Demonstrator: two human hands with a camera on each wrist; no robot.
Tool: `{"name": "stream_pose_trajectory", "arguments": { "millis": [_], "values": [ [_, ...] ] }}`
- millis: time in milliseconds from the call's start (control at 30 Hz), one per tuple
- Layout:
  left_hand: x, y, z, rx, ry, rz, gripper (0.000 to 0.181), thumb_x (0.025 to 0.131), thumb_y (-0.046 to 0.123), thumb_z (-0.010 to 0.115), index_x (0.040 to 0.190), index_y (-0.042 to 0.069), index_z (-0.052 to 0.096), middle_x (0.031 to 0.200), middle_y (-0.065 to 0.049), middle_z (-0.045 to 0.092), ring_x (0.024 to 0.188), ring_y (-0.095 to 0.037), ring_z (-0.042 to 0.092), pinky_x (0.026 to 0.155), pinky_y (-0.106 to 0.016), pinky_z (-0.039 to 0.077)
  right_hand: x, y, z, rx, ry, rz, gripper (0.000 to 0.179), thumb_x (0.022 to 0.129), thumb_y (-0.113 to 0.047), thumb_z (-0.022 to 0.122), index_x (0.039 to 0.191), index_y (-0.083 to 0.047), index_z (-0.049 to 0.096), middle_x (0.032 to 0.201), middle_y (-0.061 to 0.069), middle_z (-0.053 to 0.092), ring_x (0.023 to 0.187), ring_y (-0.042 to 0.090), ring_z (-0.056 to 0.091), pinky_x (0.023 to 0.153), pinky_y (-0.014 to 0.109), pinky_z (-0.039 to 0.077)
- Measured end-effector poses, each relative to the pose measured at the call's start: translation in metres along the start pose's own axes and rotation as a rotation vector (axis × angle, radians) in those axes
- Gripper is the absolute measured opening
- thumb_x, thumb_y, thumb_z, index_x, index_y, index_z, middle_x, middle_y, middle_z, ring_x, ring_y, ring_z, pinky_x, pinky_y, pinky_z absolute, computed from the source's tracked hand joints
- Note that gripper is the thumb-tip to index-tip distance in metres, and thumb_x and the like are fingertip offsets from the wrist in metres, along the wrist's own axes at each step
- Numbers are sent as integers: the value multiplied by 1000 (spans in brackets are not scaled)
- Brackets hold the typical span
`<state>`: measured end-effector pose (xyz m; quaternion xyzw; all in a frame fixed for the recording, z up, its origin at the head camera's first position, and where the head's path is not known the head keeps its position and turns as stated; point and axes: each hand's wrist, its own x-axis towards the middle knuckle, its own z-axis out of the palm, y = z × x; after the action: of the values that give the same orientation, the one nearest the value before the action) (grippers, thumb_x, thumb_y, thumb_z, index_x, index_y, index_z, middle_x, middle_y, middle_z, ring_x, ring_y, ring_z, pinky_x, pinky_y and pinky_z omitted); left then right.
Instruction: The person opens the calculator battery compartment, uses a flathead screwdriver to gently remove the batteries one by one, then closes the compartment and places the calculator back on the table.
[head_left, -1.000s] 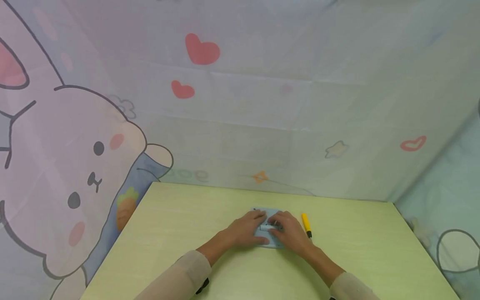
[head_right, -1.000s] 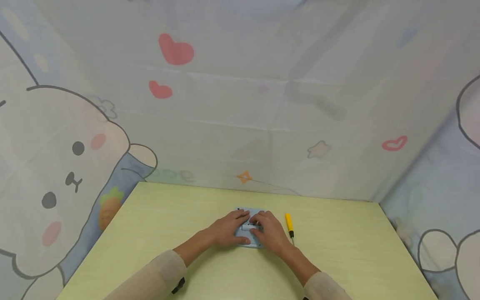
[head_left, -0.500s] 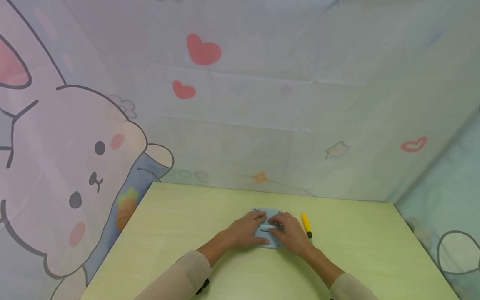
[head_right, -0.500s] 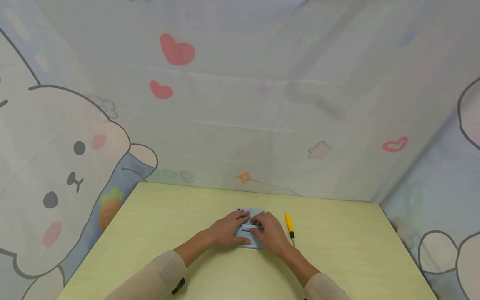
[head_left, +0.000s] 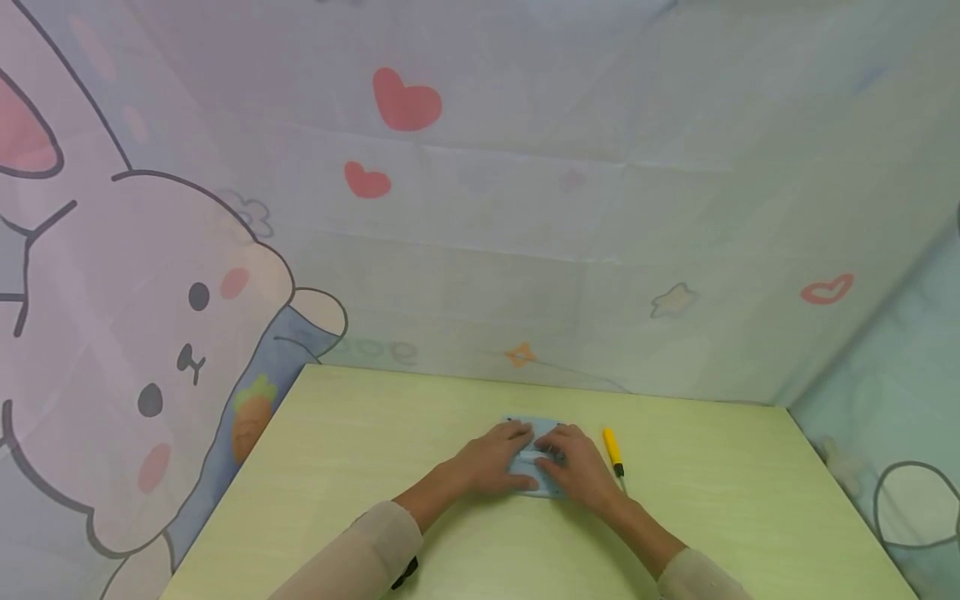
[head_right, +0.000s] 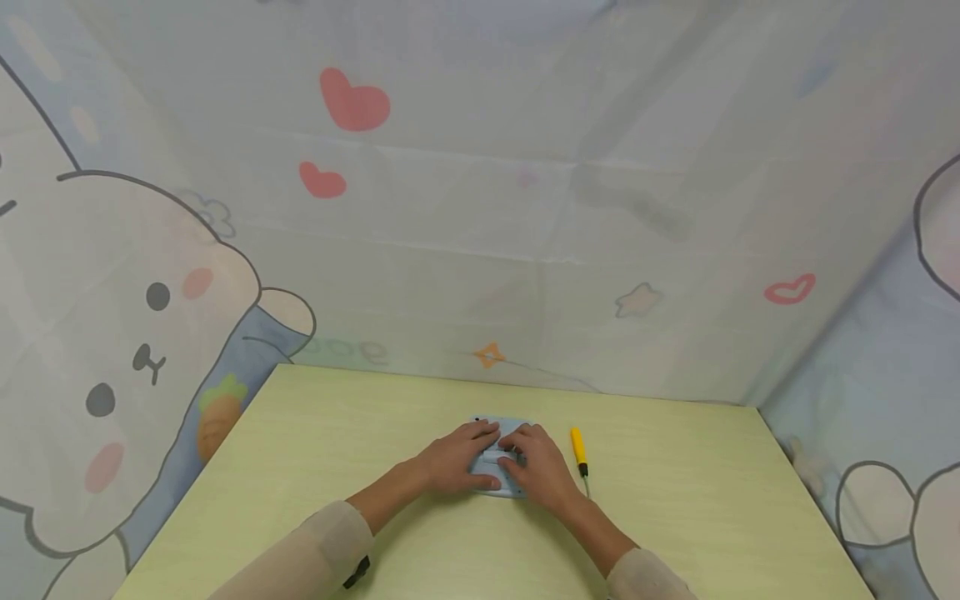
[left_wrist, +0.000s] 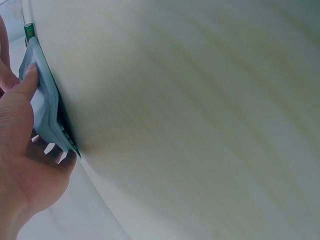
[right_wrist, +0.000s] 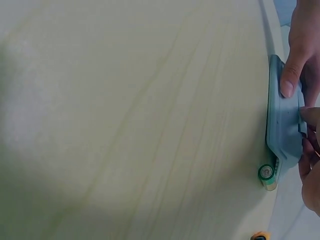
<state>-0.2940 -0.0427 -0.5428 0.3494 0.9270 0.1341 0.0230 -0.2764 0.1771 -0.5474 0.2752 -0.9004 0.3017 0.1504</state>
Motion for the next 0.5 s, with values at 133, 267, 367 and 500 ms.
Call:
{"name": "stream_pose_trajectory", "arguments": {
  "millis": [133,267,367,500],
  "values": [
    [0,0,0,-3,-7,-9,84,101,59,65,163,7,41,169,-6,38,157,-26,33,120,-40,40,1,1,-1,-6,-13,-13,19,89,-9,86,107,-8,79,100,-1,68,92,16,59,82,35,55],
    [0,0,-1,-12,-13,-16,84,102,59,64,164,8,39,170,-5,36,157,-25,31,121,-40,39,2,1,-2,2,-39,-13,18,90,-8,85,107,-7,78,101,0,67,93,17,59,84,36,55],
    [0,0,-1,-14,-10,-14,85,102,59,64,164,7,39,170,-5,36,157,-26,32,121,-40,39,3,2,-2,10,-53,-10,18,90,-7,85,106,-8,77,101,0,67,94,17,60,85,36,55],
    [-1,1,-1,-14,-5,-17,84,101,58,65,164,8,40,169,-5,37,157,-26,32,119,-42,42,3,3,-2,13,-58,-8,17,90,-7,85,106,-8,78,100,-1,65,95,17,61,86,37,55]
  ]
}}
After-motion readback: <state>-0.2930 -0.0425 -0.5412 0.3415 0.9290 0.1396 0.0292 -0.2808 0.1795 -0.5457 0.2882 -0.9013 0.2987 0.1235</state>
